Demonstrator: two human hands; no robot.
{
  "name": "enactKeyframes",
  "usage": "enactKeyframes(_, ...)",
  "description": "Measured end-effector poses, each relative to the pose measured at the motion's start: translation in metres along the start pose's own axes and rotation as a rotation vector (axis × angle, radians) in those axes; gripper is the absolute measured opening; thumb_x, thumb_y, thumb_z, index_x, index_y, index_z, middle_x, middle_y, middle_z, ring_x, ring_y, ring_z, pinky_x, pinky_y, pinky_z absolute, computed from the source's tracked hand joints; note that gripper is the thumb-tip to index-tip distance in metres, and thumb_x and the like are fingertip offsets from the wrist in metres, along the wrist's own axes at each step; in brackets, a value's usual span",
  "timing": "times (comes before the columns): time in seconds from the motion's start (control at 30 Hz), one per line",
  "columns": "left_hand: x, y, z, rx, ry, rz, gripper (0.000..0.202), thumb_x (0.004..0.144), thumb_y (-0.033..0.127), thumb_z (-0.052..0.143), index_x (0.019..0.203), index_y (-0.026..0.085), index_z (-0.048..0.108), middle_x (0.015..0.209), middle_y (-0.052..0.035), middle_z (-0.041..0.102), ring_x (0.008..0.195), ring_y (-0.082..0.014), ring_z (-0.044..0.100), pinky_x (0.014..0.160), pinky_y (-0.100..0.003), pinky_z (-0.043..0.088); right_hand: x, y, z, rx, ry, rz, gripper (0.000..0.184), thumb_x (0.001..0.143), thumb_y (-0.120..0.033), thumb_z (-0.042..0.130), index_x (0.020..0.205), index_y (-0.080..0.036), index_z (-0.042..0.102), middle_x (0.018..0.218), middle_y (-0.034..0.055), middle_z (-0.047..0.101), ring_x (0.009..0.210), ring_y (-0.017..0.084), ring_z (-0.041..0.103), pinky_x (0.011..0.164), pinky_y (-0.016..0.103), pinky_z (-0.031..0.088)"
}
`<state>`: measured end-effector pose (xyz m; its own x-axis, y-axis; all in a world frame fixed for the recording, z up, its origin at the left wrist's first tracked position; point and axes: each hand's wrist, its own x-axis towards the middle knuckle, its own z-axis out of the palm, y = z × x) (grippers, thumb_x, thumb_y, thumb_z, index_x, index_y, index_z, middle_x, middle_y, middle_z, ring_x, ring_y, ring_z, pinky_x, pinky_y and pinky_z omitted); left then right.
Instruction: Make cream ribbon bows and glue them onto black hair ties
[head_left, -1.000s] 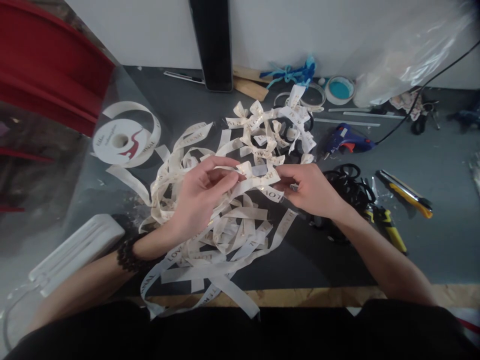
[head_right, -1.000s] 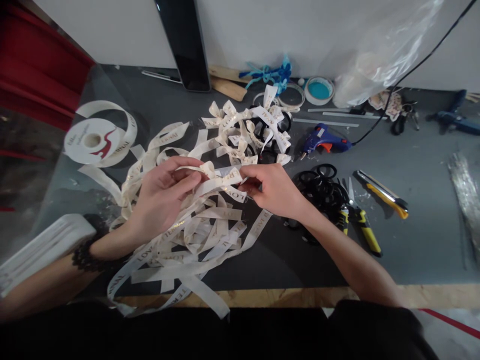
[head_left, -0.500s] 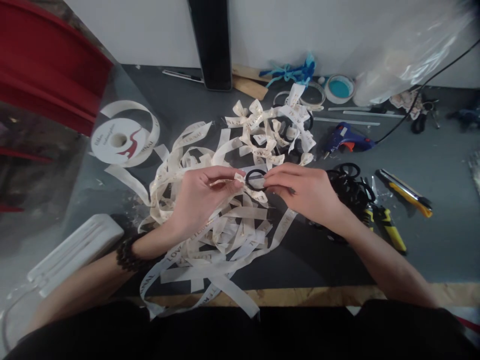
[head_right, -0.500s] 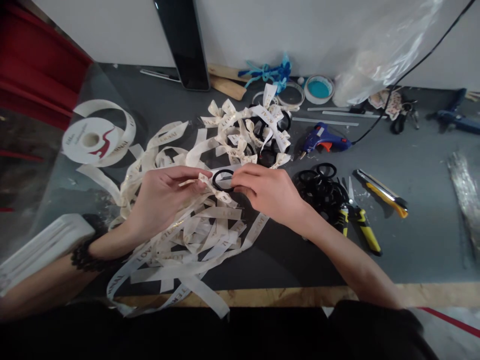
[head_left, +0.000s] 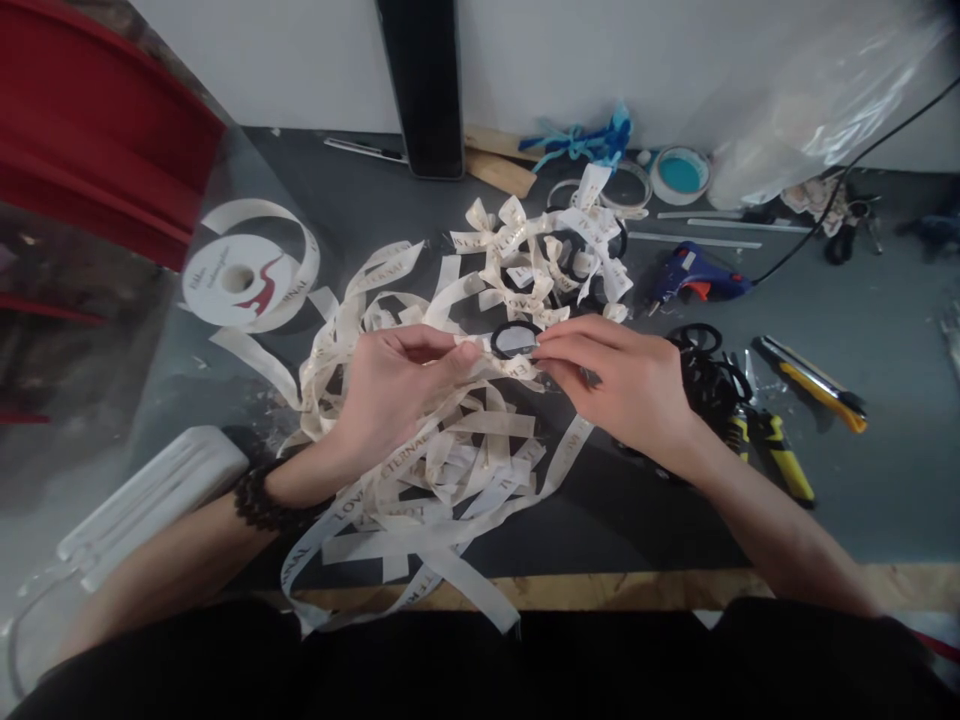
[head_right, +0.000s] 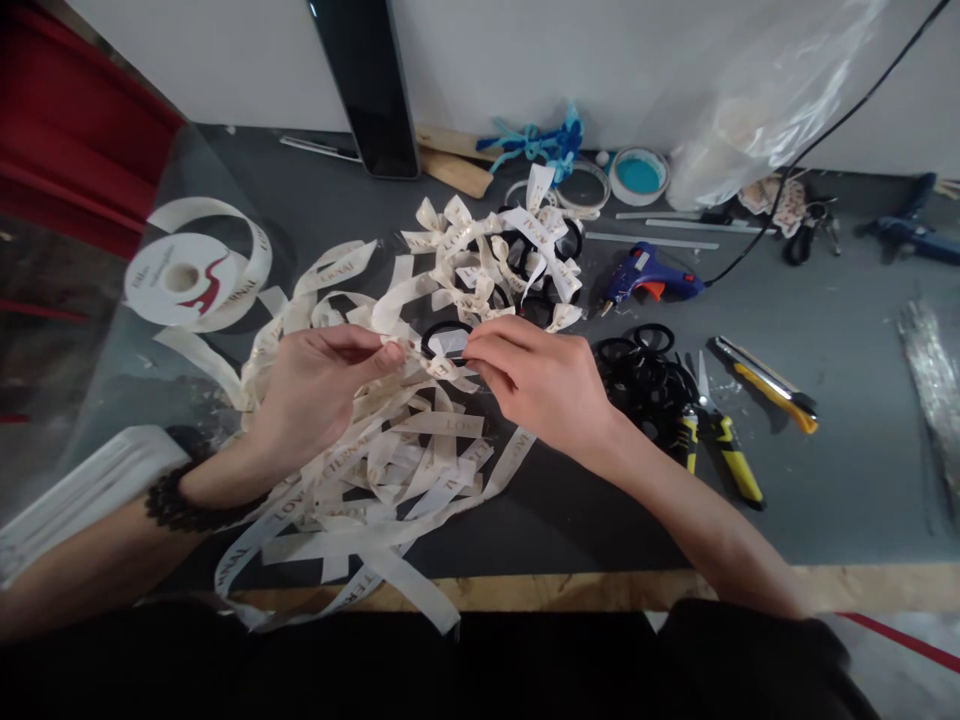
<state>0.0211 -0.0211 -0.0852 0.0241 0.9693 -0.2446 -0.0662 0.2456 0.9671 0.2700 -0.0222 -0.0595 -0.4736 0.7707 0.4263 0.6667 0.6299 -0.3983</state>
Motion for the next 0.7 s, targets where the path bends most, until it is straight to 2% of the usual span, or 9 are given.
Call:
enactKeyframes(0.17, -0.0002, 0.0006, 0.0018, 0.022, -0.006, -0.049, 0.024, 0.075, 0.034, 0.095, 0.092, 0.02, 0.085, 0.091, -0.0058, 0.082, 0.081, -0.0186, 0.075, 0.07, -0.029, 0.063, 0.0001, 0.0008, 0.0009, -0.014, 0.005, 0.004, 0.018, 0.103, -0.015, 0.063, 0.102, -0.023, 0.079, 0.111, 0.0021, 0.083, 0.098, 0.017, 0.08, 0.077, 0.027, 0.06)
enactKeyframes(0.43, 0.0001, 0.0014, 0.0021, -0.058, -0.02, -0.093, 0.02, 0.074, 0.033, 0.096, 0.078, 0.02, 0.081, 0.077, -0.003, 0.077, 0.072, -0.0156, 0.071, 0.065, -0.026, 0.06, 0.0029, 0.0022, 0.0005, -0.009, 0.086, 0.001, 0.016, 0.099, -0.011, 0.068, 0.1, -0.023, 0.078, 0.107, 0.0025, 0.083, 0.096, 0.017, 0.08, 0.079, 0.026, 0.061)
enactKeyframes(0.53, 0.0001, 0.0035, 0.0037, -0.106, -0.069, -0.073, 0.022, 0.078, 0.034, 0.093, 0.074, 0.02, 0.077, 0.071, 0.0, 0.071, 0.064, -0.0114, 0.065, 0.062, -0.025, 0.056, 0.0021, 0.0016, 0.0017, 0.01, 0.091, 0.003, 0.015, 0.1, -0.013, 0.067, 0.1, -0.023, 0.078, 0.108, 0.0026, 0.083, 0.098, 0.017, 0.08, 0.08, 0.026, 0.061)
enactKeyframes(0.7, 0.0003, 0.0022, 0.005, -0.181, -0.087, -0.048, 0.024, 0.081, 0.031, 0.092, 0.07, 0.023, 0.072, 0.06, 0.0047, 0.056, 0.05, -0.0069, 0.044, 0.049, -0.021, 0.042, 0.0006, 0.0003, 0.0078, 0.139, 0.047, 0.056, 0.012, 0.097, -0.012, 0.068, 0.095, -0.02, 0.077, 0.105, 0.0035, 0.082, 0.094, 0.017, 0.079, 0.081, 0.026, 0.06)
